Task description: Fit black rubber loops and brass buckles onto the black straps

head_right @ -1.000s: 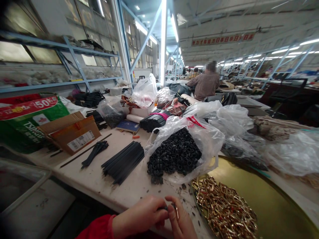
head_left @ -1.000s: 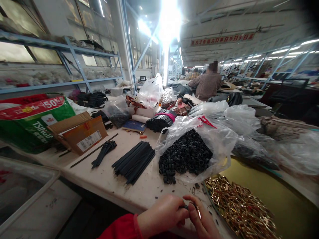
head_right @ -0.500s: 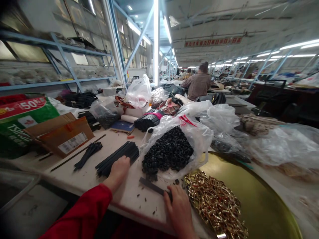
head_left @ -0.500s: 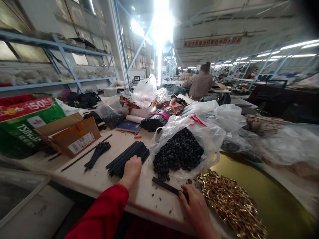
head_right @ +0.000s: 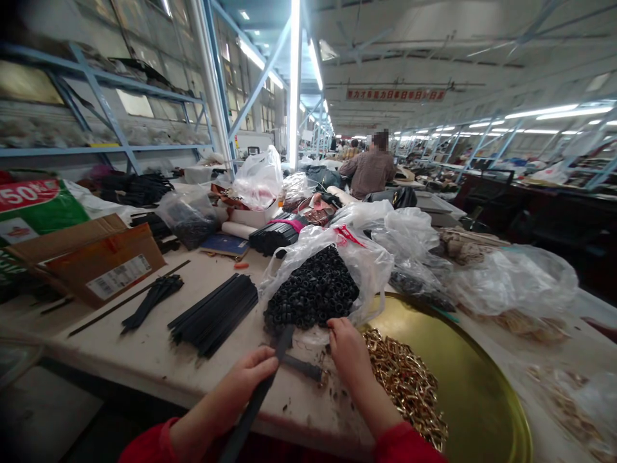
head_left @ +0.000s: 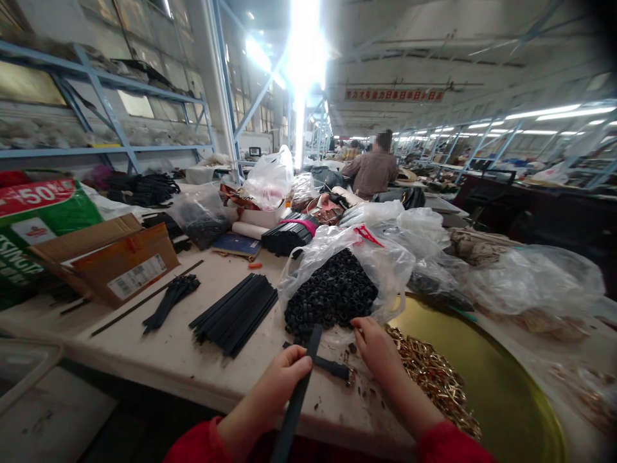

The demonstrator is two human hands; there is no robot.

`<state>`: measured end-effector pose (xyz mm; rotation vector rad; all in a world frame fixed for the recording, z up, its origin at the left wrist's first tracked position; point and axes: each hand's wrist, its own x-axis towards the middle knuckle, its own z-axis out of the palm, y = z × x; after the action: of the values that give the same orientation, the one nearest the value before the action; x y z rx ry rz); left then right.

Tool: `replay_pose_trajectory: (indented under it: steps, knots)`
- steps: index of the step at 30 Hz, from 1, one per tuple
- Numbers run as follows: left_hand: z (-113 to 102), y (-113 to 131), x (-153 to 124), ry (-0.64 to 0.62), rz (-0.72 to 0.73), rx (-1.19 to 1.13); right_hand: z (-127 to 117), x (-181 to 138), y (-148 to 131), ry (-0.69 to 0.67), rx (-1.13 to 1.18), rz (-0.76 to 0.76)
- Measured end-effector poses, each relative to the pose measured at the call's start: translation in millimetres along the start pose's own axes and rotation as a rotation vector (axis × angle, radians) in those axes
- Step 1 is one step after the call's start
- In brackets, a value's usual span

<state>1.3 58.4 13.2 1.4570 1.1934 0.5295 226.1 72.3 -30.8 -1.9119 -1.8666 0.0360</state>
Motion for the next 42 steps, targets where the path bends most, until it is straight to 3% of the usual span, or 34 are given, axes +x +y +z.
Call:
replay_pose_trajectory:
  steps: [4, 9, 14, 17, 21, 23, 28, 31, 38, 42]
  knots:
    - [31, -5, -5, -0.09, -0.133, -0.271, 13, 27, 3, -0.037, -0.083, 0.031]
    - [31, -4, -8, -0.118, -0.255, -0.655, 14, 28, 11, -0.066, -0.016, 0.051]
    - [31, -1, -12, -0.128, -0.289, -0.686, -9, 5, 14, -0.103, 0.185, 0.091]
    - [33, 1, -16, -0.168, -0.297, -0.657, -21, -24, 0, -0.187, 0.48, 0.164]
    - [34, 6, -23, -0.231, -0.314, -0.567, -24, -59, -24, -0.183, 1.194, 0.516]
    - [33, 10, -26, -0.268, -0.294, -0.526, -22, -68, -33, -0.167, 1.43, 0.652]
    - [32, 14, -31, -0.284, -0.271, -0.511, -17, -76, -44, -0.182, 1.656, 0.757]
    - [29, 12, -30, -0.17, -0.224, -0.555, -18, -83, -47, -0.18, 1.699, 0.821]
    - [13, -3, -17, 0.339, -0.014, -0.678, -17, -115, -53, -0.218, 1.797, 0.897]
    - [20, -9, -19, 0.509, 0.056, -0.664, -8, -122, -63, -0.143, 1.849, 0.986]
